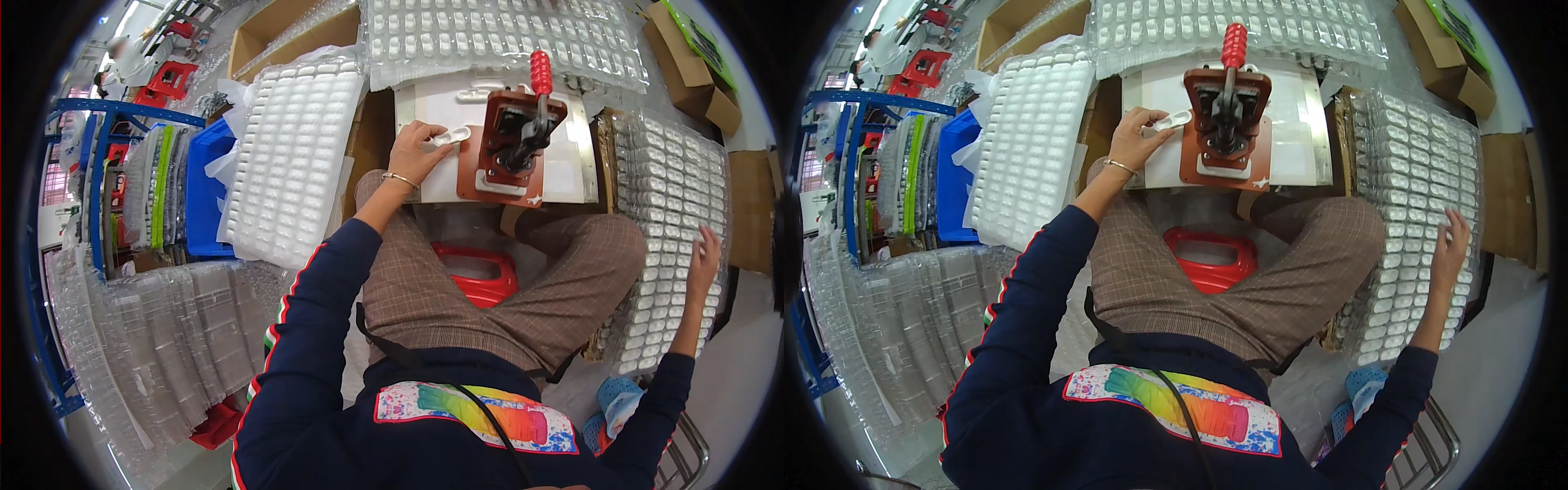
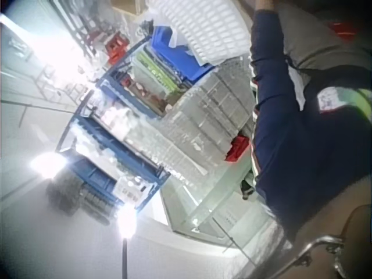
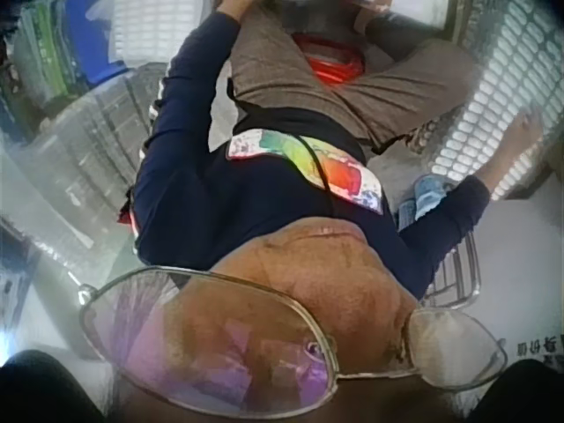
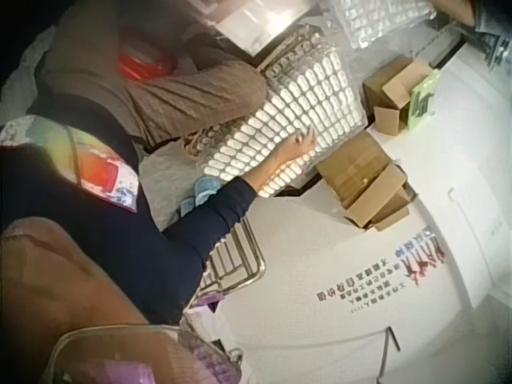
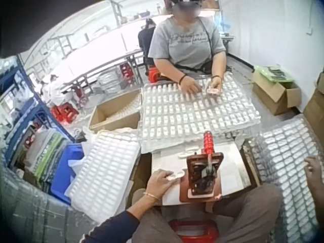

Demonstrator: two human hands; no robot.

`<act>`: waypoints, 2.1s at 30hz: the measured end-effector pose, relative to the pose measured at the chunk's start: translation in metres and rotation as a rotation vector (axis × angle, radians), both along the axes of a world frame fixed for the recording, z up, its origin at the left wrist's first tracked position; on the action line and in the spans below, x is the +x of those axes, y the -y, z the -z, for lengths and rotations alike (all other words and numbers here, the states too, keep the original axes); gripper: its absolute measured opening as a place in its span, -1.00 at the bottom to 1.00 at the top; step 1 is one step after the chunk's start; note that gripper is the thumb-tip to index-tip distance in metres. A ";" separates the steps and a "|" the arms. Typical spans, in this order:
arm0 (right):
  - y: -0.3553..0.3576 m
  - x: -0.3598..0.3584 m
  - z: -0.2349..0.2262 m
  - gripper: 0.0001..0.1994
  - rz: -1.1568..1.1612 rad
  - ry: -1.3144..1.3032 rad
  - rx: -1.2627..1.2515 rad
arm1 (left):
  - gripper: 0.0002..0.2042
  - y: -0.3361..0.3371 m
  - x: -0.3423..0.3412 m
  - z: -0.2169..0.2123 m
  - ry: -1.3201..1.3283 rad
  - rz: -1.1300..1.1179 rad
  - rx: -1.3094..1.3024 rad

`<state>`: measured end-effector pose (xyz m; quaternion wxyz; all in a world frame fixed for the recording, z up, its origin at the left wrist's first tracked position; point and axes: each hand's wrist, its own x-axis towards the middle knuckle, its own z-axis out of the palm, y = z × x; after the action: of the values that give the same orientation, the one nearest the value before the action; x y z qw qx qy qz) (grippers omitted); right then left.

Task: Assemble small plastic components using a manual red press on a factory workstation.

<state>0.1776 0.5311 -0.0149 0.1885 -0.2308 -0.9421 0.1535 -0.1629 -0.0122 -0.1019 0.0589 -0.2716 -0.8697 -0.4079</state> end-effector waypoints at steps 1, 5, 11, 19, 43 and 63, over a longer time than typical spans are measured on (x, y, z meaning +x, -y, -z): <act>0.013 -0.019 -0.008 -0.68 -0.038 0.014 -0.002 | -0.74 0.004 0.007 -0.003 0.008 0.044 -0.003; 0.063 -0.082 -0.032 -0.68 -0.164 -0.061 -0.110 | -0.73 -0.005 0.035 -0.008 -0.037 0.270 -0.012; 0.170 -0.171 -0.054 -0.71 -0.412 -0.115 -0.173 | -0.66 -0.042 0.058 -0.014 0.032 0.252 -0.157; 0.240 -0.270 -0.096 -0.69 -0.477 -0.155 -0.748 | -0.56 -0.043 0.078 0.002 0.020 0.090 -0.050; 0.317 -0.261 -0.174 -0.74 -0.714 -0.346 -1.378 | -0.58 -0.055 0.078 0.000 0.015 0.074 -0.144; 0.357 -0.197 -0.102 -0.68 -1.044 -0.409 -0.142 | -0.57 -0.031 0.070 0.027 -0.093 0.073 0.028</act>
<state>-0.0193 0.1742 0.0872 0.2505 0.2881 -0.8630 0.3309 -0.0929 0.0192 -0.1288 0.0883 -0.3210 -0.8498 -0.4087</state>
